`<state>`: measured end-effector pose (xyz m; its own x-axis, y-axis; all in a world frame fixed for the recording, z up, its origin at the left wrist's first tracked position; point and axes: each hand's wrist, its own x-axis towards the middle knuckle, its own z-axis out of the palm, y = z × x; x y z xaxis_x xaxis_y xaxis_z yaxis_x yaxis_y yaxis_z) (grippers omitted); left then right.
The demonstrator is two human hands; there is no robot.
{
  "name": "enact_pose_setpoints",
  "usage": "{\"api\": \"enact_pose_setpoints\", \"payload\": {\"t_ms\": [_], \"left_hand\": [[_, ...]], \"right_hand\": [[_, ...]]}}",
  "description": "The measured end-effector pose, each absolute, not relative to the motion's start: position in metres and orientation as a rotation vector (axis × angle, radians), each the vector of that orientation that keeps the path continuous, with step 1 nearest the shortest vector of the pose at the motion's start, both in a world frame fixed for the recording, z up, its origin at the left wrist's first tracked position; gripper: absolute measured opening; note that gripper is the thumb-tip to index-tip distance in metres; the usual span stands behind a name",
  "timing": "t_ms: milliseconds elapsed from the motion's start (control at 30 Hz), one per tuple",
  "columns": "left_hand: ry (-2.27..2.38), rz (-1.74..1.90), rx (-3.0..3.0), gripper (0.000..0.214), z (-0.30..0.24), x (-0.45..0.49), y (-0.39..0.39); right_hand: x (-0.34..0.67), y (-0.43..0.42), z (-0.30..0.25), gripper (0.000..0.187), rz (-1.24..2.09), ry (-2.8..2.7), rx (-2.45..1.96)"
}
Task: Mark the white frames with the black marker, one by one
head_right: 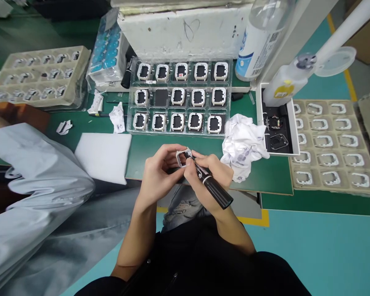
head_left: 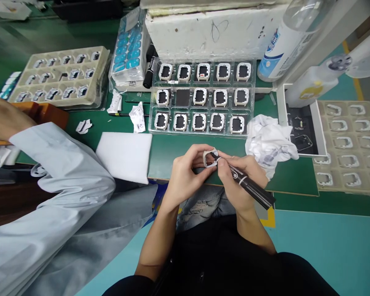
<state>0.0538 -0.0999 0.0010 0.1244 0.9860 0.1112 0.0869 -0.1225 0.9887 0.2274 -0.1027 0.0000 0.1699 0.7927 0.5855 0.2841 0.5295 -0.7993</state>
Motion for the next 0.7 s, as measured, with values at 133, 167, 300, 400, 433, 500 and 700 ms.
{"api": "enact_pose_setpoints", "payload": {"t_ms": [133,167,300,400,433,500,700], "left_hand": [[1.139,1.147,1.399,0.036,0.002,0.054,-0.100],[1.145,1.142,1.395,0.037,0.002,0.054,-0.101],[1.153,1.145,1.357,0.039,0.003,0.054,-0.100],[1.135,1.123,1.280,0.046,0.005,0.052,-0.098],[1.120,1.107,1.253,0.049,0.006,0.050,-0.097],[1.086,1.086,1.214,0.054,0.007,0.048,-0.095],[0.994,1.095,1.152,0.061,0.008,0.043,-0.091]], "right_hand": [[0.226,-0.102,-0.001,0.018,0.469,-1.382,-1.008],[0.226,-0.102,-0.001,0.017,0.469,-1.380,-1.011],[0.228,-0.103,-0.003,0.016,0.476,-1.392,-1.012],[0.228,-0.104,-0.005,0.015,0.486,-1.374,-1.006],[0.228,-0.104,-0.006,0.015,0.493,-1.360,-0.999],[0.227,-0.105,-0.007,0.016,0.518,-1.332,-0.959],[0.228,-0.104,-0.009,0.011,0.580,-1.298,-0.808]]}}
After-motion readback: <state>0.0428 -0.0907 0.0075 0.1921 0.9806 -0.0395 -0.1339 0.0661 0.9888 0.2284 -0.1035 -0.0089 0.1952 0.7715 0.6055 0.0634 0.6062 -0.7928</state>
